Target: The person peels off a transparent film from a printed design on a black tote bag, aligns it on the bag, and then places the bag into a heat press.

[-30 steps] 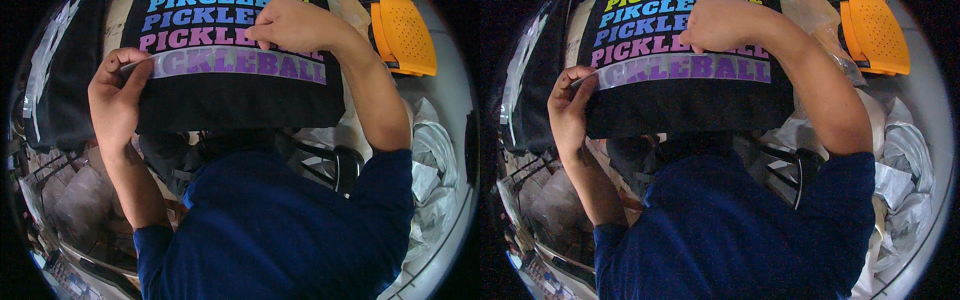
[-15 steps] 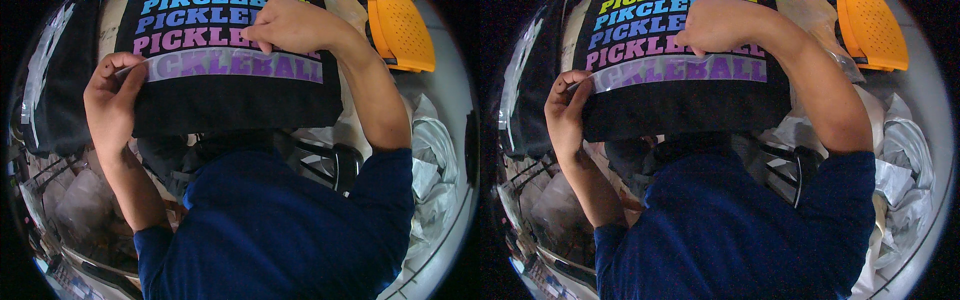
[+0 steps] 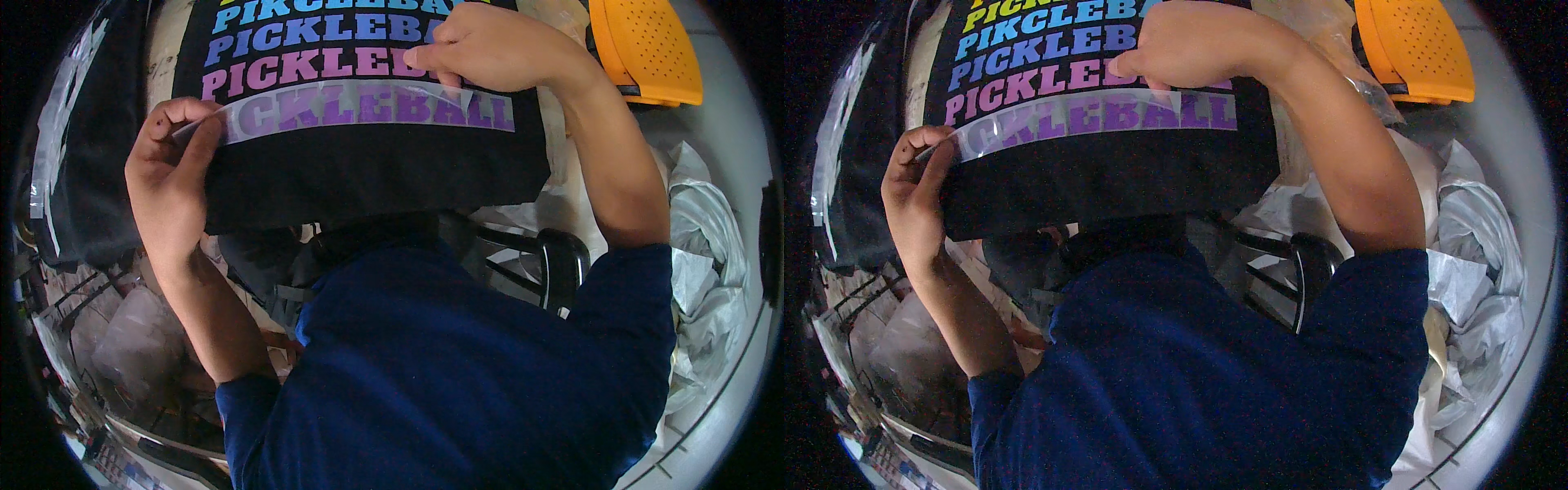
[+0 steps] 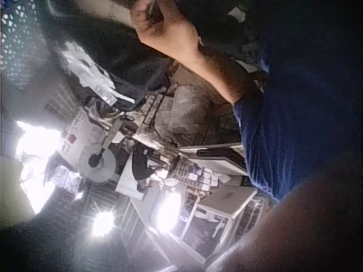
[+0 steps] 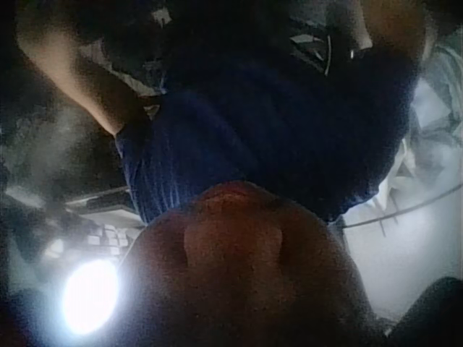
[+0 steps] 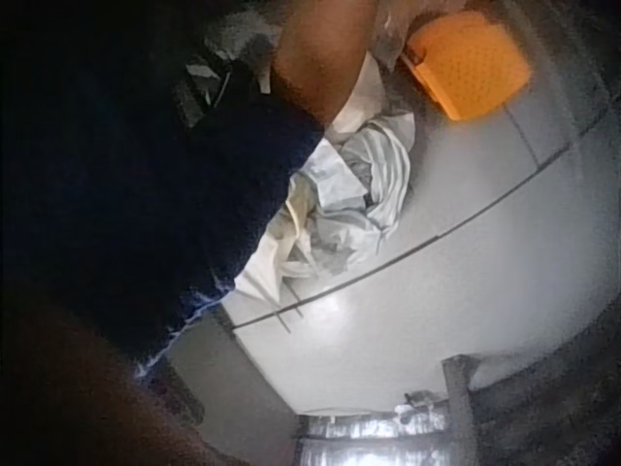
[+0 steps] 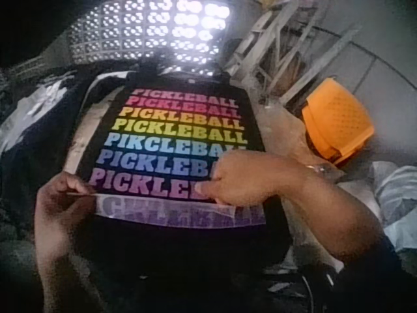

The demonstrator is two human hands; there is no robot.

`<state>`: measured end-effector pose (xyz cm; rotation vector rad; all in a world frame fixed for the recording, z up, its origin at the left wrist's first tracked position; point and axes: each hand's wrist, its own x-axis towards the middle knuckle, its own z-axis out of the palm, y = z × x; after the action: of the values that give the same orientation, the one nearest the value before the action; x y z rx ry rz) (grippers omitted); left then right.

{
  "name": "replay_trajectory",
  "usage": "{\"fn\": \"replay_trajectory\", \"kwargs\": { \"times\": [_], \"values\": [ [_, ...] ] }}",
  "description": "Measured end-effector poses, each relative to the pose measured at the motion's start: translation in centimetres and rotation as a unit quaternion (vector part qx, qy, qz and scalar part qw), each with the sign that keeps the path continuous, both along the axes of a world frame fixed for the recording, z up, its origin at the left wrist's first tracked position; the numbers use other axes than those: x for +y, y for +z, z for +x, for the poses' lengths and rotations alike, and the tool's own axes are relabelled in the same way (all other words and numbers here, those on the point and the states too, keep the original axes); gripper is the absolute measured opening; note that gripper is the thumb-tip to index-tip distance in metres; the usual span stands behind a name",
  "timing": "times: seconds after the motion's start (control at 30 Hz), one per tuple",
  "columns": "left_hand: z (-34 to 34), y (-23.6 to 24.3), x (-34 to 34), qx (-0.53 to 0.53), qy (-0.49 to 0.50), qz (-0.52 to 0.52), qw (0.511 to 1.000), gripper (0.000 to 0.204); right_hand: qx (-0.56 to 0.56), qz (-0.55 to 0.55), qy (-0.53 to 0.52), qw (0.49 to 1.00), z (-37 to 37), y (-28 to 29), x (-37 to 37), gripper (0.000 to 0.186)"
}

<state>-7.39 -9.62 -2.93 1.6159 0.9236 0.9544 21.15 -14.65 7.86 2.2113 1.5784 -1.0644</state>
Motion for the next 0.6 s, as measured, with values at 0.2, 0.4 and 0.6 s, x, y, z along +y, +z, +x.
{"fn": "replay_trajectory", "kwargs": {
  "times": [0.2, 0.4, 0.6],
  "values": [
    [0.0, 0.1, 0.1, -0.011, -0.004, 0.007, 1.000, 0.013, 0.055, -0.003, 0.098, 0.994, 1.7, 0.6, -1.0, 0.032],
    [0.1, -0.1, 0.1, 0.001, 0.008, 0.007, 1.000, 0.012, 0.060, -0.002, 0.099, 0.993, 1.0, 0.7, -0.8, 0.025],
    [0.6, 0.2, -0.2, 0.013, 0.008, 0.024, 1.000, 0.012, 0.163, -0.008, 0.148, 0.976, 2.0, 1.2, -0.9, 0.021]
  ]
}}
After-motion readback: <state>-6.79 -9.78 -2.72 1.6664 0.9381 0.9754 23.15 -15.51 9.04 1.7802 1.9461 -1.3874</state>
